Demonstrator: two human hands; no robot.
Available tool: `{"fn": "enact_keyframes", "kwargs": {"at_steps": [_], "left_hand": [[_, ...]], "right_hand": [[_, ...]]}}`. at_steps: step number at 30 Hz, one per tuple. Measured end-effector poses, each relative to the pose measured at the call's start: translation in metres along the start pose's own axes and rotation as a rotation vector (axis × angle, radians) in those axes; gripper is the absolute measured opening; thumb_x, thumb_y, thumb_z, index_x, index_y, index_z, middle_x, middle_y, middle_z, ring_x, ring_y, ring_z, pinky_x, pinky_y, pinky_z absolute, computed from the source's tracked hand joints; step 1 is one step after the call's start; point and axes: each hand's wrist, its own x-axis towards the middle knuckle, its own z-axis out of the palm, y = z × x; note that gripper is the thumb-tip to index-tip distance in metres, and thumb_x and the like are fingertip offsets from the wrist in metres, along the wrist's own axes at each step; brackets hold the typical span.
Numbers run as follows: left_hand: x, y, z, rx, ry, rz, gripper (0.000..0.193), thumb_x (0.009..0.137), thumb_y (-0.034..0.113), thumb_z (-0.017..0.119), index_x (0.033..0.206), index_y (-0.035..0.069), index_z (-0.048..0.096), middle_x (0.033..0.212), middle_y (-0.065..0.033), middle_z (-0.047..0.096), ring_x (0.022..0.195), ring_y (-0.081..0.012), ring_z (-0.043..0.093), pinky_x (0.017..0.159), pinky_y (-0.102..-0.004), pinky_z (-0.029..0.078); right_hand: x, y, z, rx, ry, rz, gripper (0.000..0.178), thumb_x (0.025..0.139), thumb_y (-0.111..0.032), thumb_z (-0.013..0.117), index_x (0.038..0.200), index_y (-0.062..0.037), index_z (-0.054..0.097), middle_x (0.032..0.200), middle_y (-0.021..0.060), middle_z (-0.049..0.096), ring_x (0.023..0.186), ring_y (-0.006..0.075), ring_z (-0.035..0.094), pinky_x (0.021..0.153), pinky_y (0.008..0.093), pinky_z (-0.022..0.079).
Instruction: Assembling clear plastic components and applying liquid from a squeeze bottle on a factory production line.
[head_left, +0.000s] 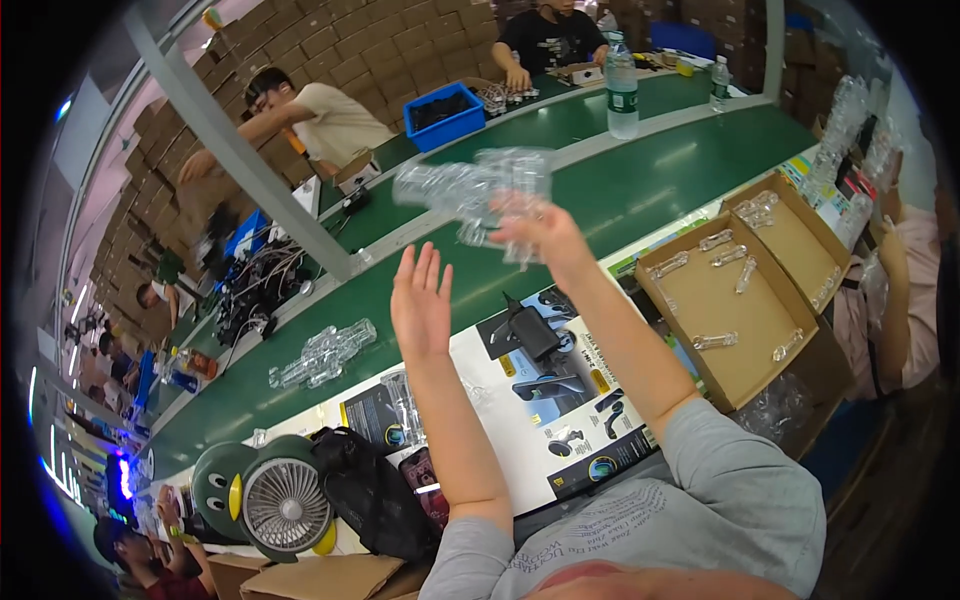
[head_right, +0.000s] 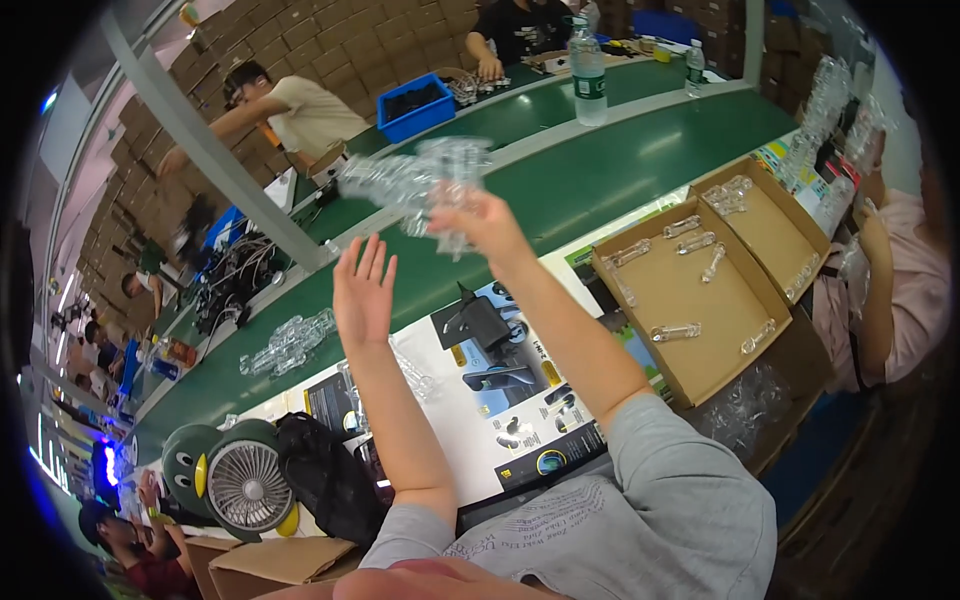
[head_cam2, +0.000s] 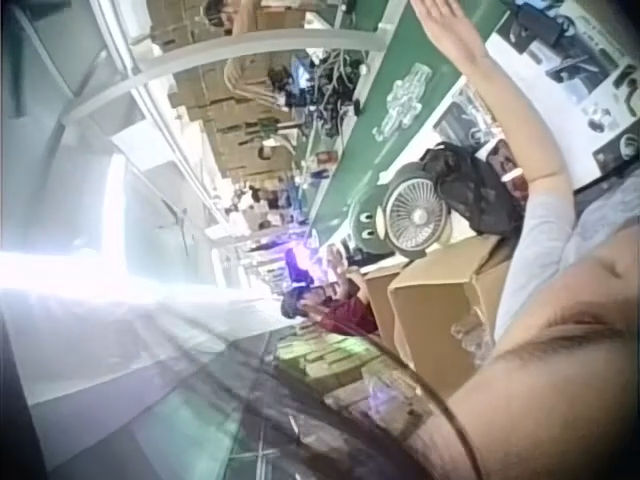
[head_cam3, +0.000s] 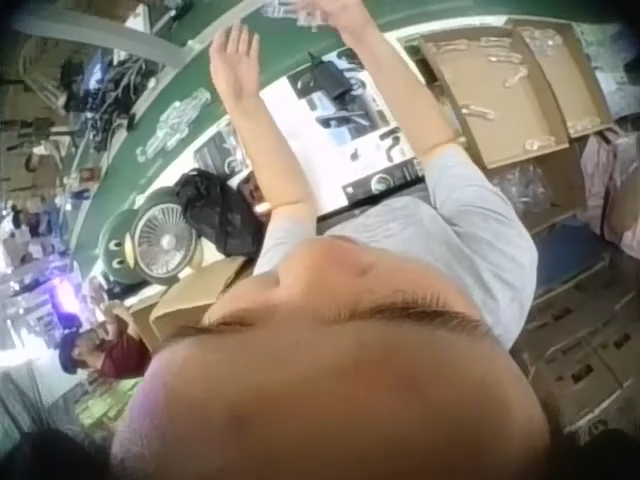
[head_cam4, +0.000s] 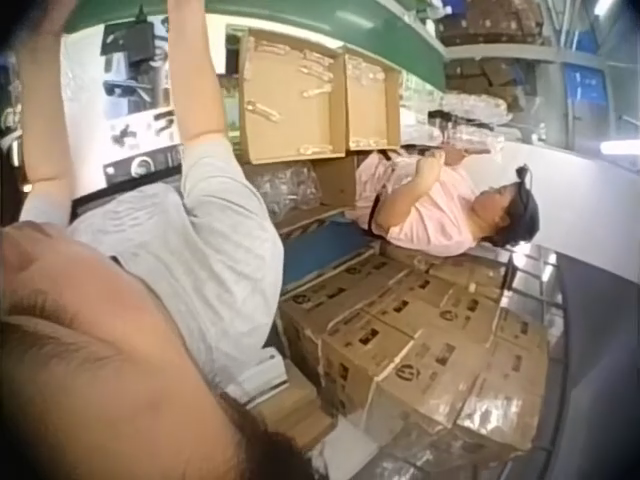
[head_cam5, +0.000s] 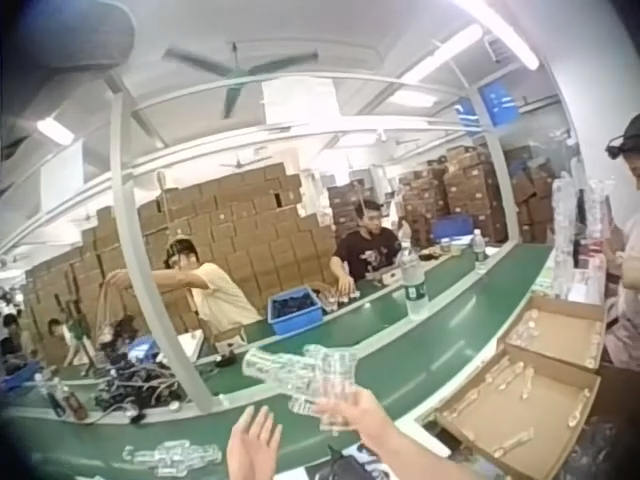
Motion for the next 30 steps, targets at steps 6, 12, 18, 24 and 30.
{"fn": "enact_keyframes", "kwargs": {"at_steps": [6,12,18,24,30], "left_hand": [[0.004,0.009,-0.002,-0.335,0.128,-0.107,0.055,0.087,0.037,0.047,0.127,0.002,0.034,0.129,-0.0172,0.039,0.119,-0.031,0.036,0.102,-0.0473,0.027],[-0.003,0.039,-0.037,-0.493,0.296,0.003,0.053,0.08,0.037,0.054,0.118,0.002,0.042,0.114,-0.0182,0.049,0.104,-0.0338,0.048,0.09,-0.0518,0.039],[-0.015,0.064,-0.049,-0.468,0.341,0.318,0.044,0.079,0.041,0.056,0.103,0.006,0.048,0.093,-0.0109,0.056,0.089,-0.0247,0.054,0.087,-0.0437,0.043],[-0.029,0.076,-0.037,-0.435,0.007,0.486,0.044,0.079,0.045,0.052,0.096,0.005,0.05,0.091,-0.0114,0.057,0.09,-0.0273,0.054,0.082,-0.0447,0.044],[-0.044,0.078,0.0,-0.912,-0.416,0.376,0.063,0.071,0.048,0.069,0.117,0.009,0.05,0.118,-0.0074,0.05,0.111,-0.0206,0.046,0.084,-0.038,0.045]], "right_hand": [[-0.038,-0.023,0.03,-0.743,-0.347,-0.041,0.051,0.066,-0.012,0.074,0.114,-0.0054,0.056,0.108,0.0083,0.059,0.095,0.0177,0.058,0.081,0.0304,0.046],[-0.05,-0.024,0.036,-0.801,-0.497,-0.446,0.049,0.064,-0.016,0.075,0.109,-0.0049,0.058,0.106,0.0112,0.059,0.088,0.0247,0.059,0.081,0.0322,0.046],[-0.061,-0.062,0.037,-0.58,-0.401,-0.095,0.061,0.062,-0.009,0.074,0.118,-0.0037,0.049,0.093,0.0046,0.059,0.081,0.0107,0.056,0.077,0.0244,0.044],[-0.067,-0.062,0.044,-0.642,-0.521,0.033,0.068,0.062,-0.007,0.071,0.123,-0.0053,0.042,0.078,0.0035,0.058,0.075,0.0099,0.056,0.07,0.0237,0.044],[-0.069,-0.065,0.047,-0.846,-0.652,0.119,0.065,0.062,-0.019,0.073,0.119,-0.0065,0.045,0.073,0.0067,0.061,0.053,0.0136,0.058,0.057,0.0228,0.043]]}}
